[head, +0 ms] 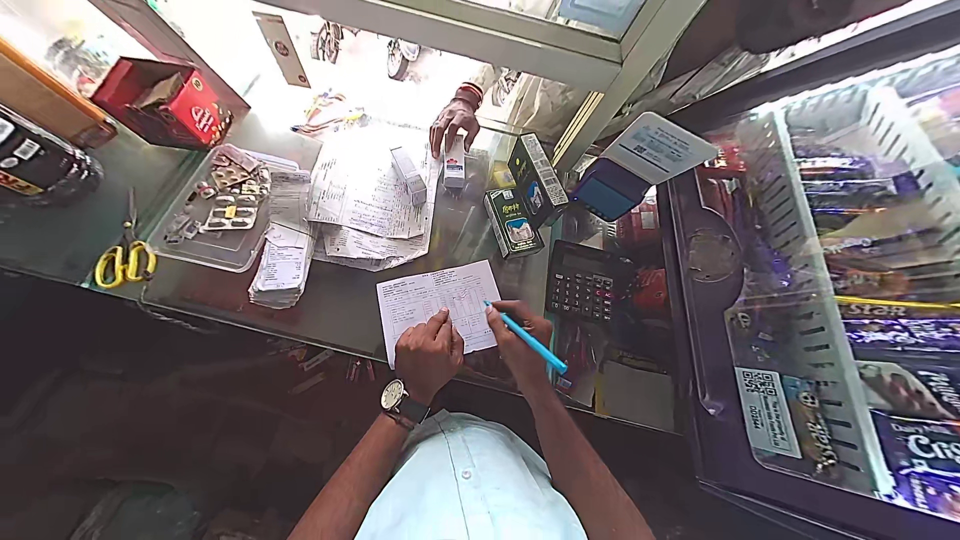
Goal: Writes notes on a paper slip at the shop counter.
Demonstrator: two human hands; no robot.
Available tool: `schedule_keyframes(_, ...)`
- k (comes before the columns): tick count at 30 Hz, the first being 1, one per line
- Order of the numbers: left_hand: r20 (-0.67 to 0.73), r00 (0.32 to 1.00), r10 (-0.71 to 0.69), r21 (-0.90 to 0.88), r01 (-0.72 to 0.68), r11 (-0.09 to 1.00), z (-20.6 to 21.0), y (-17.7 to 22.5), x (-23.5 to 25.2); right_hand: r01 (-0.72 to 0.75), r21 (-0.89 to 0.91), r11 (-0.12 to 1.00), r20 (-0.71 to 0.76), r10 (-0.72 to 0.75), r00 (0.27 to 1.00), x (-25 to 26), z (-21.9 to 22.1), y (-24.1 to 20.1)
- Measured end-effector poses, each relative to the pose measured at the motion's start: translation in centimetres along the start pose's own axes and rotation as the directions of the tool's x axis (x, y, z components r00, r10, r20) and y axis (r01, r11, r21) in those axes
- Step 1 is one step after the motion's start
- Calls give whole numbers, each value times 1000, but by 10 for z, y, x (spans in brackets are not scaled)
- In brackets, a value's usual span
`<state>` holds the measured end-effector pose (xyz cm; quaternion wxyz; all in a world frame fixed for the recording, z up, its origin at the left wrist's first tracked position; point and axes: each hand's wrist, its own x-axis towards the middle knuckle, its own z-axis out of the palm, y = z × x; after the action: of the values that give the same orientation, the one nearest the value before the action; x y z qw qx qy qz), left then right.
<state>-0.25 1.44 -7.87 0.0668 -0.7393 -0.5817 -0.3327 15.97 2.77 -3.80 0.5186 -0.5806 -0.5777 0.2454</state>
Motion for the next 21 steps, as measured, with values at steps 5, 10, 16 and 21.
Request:
schedule_keyframes(5,7,1000,4,-12,-4,1000,-1,0,-2,-177,-18,984,43,177,983,21,-13,2)
schedule_keyframes(10,-17,1000,-2,-14,2,1000,1,-2,-2,-286,-84,954,248,298,922,28,-32,-9)
schedule_keyframes(16,-40,999,7,-14,-8,1000,3,-2,-2,21,329,944,-60,-1,998,22,-19,-11)
schedule_keyframes(21,-36,999,9,-29,-10,1000,1,-2,-2,22,402,916,-17,-17,1000,2,-32,-10)
